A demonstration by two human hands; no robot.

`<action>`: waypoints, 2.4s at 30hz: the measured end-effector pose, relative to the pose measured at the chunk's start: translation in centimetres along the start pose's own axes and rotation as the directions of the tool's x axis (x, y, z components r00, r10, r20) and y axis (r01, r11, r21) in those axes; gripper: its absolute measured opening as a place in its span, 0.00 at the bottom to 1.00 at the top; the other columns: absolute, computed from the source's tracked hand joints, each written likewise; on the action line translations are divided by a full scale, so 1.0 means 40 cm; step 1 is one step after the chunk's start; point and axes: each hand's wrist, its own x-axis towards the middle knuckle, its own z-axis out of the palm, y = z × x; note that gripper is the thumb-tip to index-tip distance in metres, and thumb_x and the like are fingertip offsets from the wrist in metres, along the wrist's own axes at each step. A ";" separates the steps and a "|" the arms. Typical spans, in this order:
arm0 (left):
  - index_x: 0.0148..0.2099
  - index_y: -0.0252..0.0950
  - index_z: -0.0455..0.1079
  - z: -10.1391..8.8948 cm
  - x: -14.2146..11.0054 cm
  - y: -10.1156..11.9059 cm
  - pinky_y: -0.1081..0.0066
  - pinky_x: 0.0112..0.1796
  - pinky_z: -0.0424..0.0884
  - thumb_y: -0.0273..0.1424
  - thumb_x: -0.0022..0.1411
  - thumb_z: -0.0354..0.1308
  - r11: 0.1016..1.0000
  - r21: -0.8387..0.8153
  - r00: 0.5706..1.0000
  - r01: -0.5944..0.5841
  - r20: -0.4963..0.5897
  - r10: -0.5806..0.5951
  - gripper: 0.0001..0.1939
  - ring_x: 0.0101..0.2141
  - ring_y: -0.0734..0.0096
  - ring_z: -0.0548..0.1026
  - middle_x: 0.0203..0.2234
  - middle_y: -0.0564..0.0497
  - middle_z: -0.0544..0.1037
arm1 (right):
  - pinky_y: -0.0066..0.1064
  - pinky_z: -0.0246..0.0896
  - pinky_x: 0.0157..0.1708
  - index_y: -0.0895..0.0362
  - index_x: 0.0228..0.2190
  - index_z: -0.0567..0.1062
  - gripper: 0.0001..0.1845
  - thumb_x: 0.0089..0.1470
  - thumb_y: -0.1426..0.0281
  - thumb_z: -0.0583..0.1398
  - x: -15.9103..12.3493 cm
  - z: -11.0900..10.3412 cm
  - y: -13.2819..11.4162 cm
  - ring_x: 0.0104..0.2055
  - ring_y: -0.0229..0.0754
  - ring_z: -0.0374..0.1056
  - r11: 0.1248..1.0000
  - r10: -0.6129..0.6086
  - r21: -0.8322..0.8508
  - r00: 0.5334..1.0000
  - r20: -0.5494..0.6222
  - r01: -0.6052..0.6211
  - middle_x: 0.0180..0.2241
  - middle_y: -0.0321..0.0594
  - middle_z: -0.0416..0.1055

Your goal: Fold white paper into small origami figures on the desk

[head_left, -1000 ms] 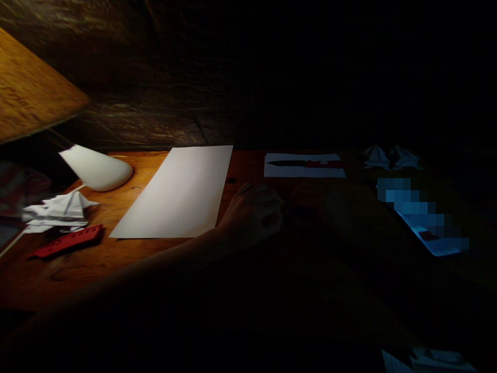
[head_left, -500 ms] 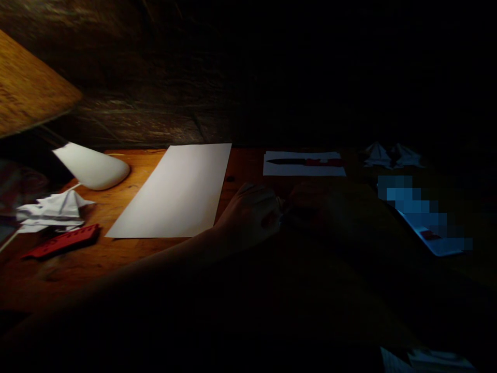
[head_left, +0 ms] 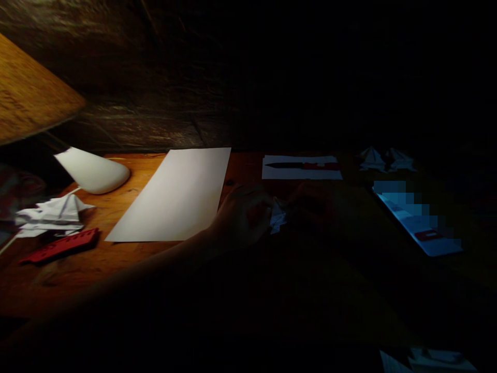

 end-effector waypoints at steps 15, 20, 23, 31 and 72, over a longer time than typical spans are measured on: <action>0.58 0.40 0.69 -0.014 -0.011 -0.019 0.55 0.54 0.73 0.16 0.55 0.52 0.977 -0.205 0.978 -0.055 0.185 0.094 0.29 0.53 0.61 0.76 0.53 0.46 0.77 | 0.38 0.68 0.46 0.52 0.45 0.76 0.12 0.58 0.71 0.63 -0.006 0.022 0.046 0.46 0.45 0.76 0.976 0.114 0.178 0.992 0.053 -0.122 0.45 0.39 0.80; 0.53 0.39 0.71 -0.017 -0.011 -0.013 0.61 0.47 0.76 0.17 0.60 0.51 0.927 -0.373 0.981 -0.034 0.167 0.103 0.22 0.48 0.65 0.78 0.46 0.46 0.78 | 0.37 0.69 0.45 0.52 0.44 0.76 0.11 0.59 0.72 0.63 0.001 0.034 0.060 0.44 0.44 0.76 0.960 0.104 0.259 0.994 0.018 -0.106 0.43 0.39 0.79; 0.49 0.38 0.73 -0.016 -0.010 -0.015 0.64 0.43 0.77 0.19 0.64 0.52 0.939 -0.342 0.989 -0.045 0.117 0.091 0.16 0.43 0.67 0.78 0.42 0.48 0.78 | 0.35 0.68 0.41 0.52 0.43 0.77 0.08 0.61 0.68 0.62 0.003 0.024 0.063 0.41 0.43 0.77 0.965 0.126 0.233 0.992 -0.006 -0.121 0.40 0.38 0.80; 0.60 0.37 0.67 -0.012 -0.020 -0.049 0.48 0.56 0.71 0.24 0.65 0.57 0.990 -0.067 0.988 0.122 0.105 -0.114 0.22 0.57 0.53 0.73 0.55 0.42 0.75 | 0.37 0.68 0.43 0.51 0.43 0.79 0.09 0.58 0.70 0.65 -0.005 0.001 0.028 0.42 0.44 0.76 0.986 0.143 0.085 0.990 0.010 -0.143 0.42 0.37 0.81; 0.52 0.36 0.72 0.001 -0.023 -0.045 0.67 0.43 0.76 0.31 0.62 0.65 0.755 -0.525 0.918 0.393 0.274 -0.287 0.16 0.43 0.66 0.81 0.42 0.49 0.82 | 0.38 0.72 0.49 0.53 0.42 0.76 0.11 0.57 0.73 0.66 0.000 0.009 0.030 0.46 0.43 0.76 0.869 0.069 0.488 0.996 0.048 -0.084 0.43 0.40 0.79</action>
